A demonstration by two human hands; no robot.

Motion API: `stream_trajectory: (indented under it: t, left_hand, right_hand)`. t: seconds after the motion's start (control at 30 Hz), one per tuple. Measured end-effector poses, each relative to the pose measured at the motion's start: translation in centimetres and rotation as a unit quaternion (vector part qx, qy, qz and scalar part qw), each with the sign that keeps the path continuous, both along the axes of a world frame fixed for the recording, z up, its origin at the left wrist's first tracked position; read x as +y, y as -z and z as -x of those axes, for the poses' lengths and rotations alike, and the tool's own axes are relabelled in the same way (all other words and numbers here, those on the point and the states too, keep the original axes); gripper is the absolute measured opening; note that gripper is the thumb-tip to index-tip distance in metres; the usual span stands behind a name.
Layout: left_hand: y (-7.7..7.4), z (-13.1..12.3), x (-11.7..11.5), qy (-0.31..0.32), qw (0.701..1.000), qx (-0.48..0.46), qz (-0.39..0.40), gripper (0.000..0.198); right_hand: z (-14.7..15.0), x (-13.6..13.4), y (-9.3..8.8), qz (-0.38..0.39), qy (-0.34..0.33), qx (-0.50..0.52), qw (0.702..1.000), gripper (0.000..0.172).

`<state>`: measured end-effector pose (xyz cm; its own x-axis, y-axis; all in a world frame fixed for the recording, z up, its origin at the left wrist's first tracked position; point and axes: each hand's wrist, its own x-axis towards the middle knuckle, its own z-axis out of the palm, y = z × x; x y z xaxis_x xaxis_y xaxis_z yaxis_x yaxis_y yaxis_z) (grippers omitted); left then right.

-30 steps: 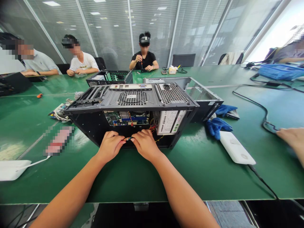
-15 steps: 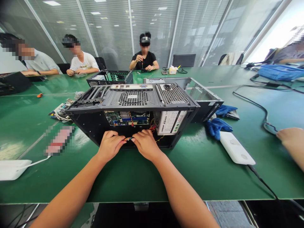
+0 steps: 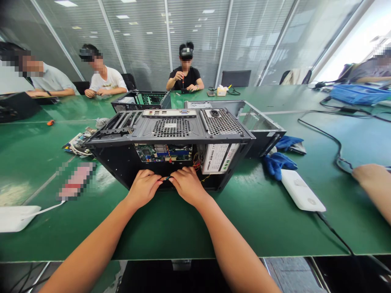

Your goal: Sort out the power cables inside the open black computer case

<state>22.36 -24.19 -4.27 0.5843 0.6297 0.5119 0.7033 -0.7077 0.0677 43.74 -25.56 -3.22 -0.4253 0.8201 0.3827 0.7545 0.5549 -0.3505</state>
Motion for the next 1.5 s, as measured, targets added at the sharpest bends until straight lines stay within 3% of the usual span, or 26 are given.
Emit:
stream_trajectory:
  t: [0.4,0.57,0.87,1.03,1.17,1.37,1.5]
  left_hand:
    - [0.0,0.3,0.2,-0.010,0.998,-0.030,-0.048,0.023]
    - [-0.1,0.2,0.0,-0.014,0.998,-0.030,-0.054,0.022]
    - [0.4,0.1,0.4,-0.003,0.996,-0.055,0.075,0.033]
    - [0.4,0.2,0.5,0.013,0.991,-0.086,0.103,0.035]
    - [0.4,0.2,0.5,0.013,0.991,-0.105,0.084,0.031]
    - [0.5,0.1,0.5,-0.003,0.998,-0.065,-0.006,0.026]
    - [0.4,0.1,0.4,0.007,0.998,-0.061,0.012,0.025]
  right_hand:
    - [0.1,0.0,-1.1,0.016,0.001,-0.002,1.000,0.024]
    - [-0.1,0.4,-0.8,0.018,-0.016,0.004,1.000,0.024]
    - [-0.2,0.3,0.7,-0.045,0.000,0.060,0.997,0.019]
    - [-0.4,0.7,1.3,-0.071,0.010,0.063,0.995,0.022]
    - [-0.3,0.8,1.6,-0.073,0.019,0.040,0.996,0.027]
    - [-0.4,0.8,1.3,-0.053,0.004,0.019,0.998,0.028]
    - [-0.5,0.8,1.3,-0.051,0.003,0.022,0.998,0.028]
